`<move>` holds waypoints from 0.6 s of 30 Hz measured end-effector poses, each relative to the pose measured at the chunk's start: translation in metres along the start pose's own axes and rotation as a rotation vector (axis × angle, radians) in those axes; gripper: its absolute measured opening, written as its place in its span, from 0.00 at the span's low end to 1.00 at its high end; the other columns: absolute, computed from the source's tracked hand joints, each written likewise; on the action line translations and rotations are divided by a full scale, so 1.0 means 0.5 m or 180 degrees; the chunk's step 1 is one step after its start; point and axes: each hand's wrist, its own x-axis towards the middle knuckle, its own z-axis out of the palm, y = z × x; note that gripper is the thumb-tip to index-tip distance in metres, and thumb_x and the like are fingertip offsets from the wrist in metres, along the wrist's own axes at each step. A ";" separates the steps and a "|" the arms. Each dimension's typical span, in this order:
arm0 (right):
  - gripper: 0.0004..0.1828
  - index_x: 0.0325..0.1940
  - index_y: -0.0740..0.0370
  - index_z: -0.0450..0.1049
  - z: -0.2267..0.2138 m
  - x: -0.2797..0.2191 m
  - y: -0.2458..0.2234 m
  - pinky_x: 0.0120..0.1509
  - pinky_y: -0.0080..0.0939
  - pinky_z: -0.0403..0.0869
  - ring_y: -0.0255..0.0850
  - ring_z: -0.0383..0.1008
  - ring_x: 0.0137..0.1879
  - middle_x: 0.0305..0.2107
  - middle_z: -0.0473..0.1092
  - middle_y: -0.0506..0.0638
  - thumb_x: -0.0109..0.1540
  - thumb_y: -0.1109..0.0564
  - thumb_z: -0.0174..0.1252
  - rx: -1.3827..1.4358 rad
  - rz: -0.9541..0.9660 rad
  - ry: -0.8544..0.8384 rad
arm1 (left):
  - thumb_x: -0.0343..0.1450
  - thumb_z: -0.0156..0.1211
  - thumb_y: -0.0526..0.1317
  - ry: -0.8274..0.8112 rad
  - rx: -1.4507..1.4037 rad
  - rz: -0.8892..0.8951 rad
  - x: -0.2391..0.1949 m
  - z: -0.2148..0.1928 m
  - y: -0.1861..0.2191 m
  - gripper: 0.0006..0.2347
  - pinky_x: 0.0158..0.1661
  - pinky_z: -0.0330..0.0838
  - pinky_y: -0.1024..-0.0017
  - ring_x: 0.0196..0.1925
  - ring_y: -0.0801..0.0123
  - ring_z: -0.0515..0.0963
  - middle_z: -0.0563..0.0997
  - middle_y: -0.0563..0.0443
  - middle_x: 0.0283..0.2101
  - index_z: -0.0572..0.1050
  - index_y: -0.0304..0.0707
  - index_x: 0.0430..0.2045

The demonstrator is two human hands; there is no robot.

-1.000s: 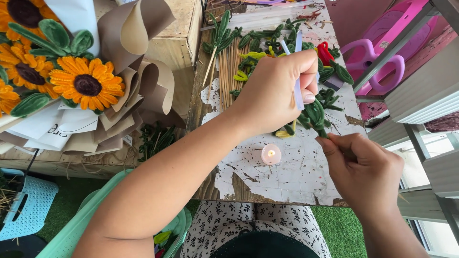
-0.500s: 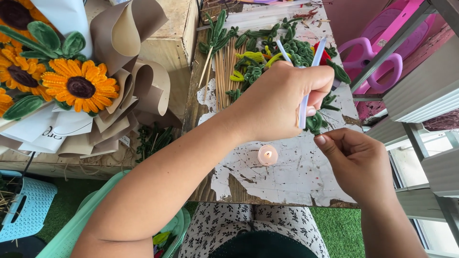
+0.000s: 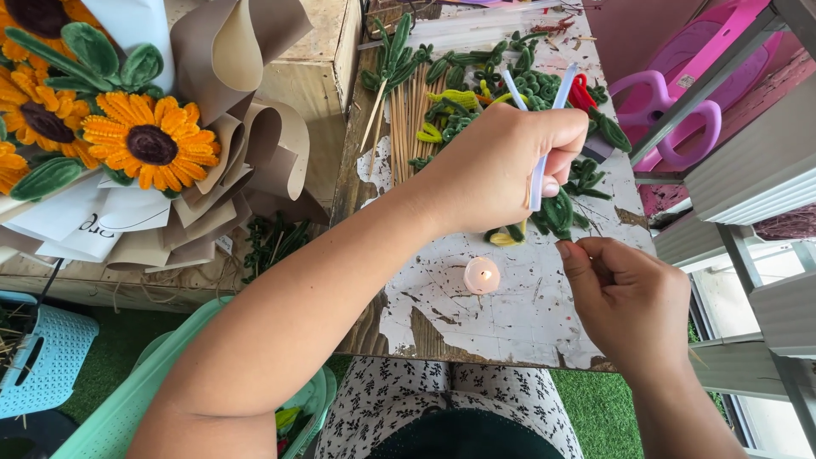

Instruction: Assembling green fuzzy stems into a decorative cactus shape using a candle to melt adhesive for joining parts.

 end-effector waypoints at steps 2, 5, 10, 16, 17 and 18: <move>0.11 0.32 0.59 0.79 0.004 -0.001 0.009 0.29 0.37 0.56 0.33 0.51 0.22 0.11 0.56 0.42 0.68 0.54 0.63 0.0019 0.0078 -0.0020 | 0.61 0.57 0.22 0.0123 -0.0003 -0.0023 0.000 0.001 -0.001 0.15 0.27 0.69 0.77 0.26 0.75 0.74 0.69 0.58 0.20 0.58 0.44 0.20; 0.13 0.32 0.57 0.79 0.002 0.004 0.018 0.31 0.35 0.57 0.31 0.51 0.23 0.12 0.56 0.40 0.69 0.50 0.63 0.0140 0.0646 -0.0137 | 0.65 0.62 0.27 0.0648 0.0177 0.0153 0.003 -0.008 -0.004 0.15 0.30 0.75 0.73 0.31 0.70 0.81 0.73 0.56 0.24 0.59 0.44 0.22; 0.15 0.36 0.61 0.82 -0.005 0.009 0.044 0.29 0.34 0.56 0.30 0.52 0.25 0.15 0.59 0.41 0.67 0.46 0.64 0.0884 0.1688 -0.0189 | 0.76 0.48 0.54 0.1491 -0.0021 0.0507 -0.030 -0.031 0.057 0.18 0.32 0.74 0.75 0.37 0.63 0.84 0.76 0.48 0.30 0.61 0.39 0.26; 0.14 0.37 0.66 0.74 0.013 -0.017 0.089 0.20 0.34 0.43 0.35 0.46 0.16 0.14 0.57 0.52 0.69 0.52 0.57 0.3252 0.2421 -0.0424 | 0.69 0.39 0.41 0.0914 -0.1510 -0.0363 -0.141 -0.012 0.074 0.22 0.22 0.66 0.79 0.23 0.72 0.71 0.76 0.48 0.26 0.58 0.37 0.59; 0.11 0.38 0.63 0.73 0.012 -0.023 0.092 0.18 0.31 0.46 0.33 0.47 0.15 0.13 0.59 0.50 0.69 0.53 0.57 0.3538 0.2276 -0.0442 | 0.67 0.38 0.43 0.0940 -0.1386 -0.0762 -0.149 -0.008 0.075 0.21 0.24 0.64 0.78 0.24 0.71 0.69 0.74 0.48 0.25 0.58 0.37 0.55; 0.07 0.40 0.60 0.72 0.012 -0.027 0.095 0.16 0.29 0.48 0.32 0.49 0.13 0.13 0.60 0.49 0.68 0.54 0.57 0.3821 0.2120 -0.0467 | 0.65 0.36 0.45 0.0971 -0.1254 -0.1155 -0.158 -0.003 0.075 0.20 0.25 0.61 0.76 0.26 0.71 0.68 0.72 0.48 0.24 0.59 0.37 0.51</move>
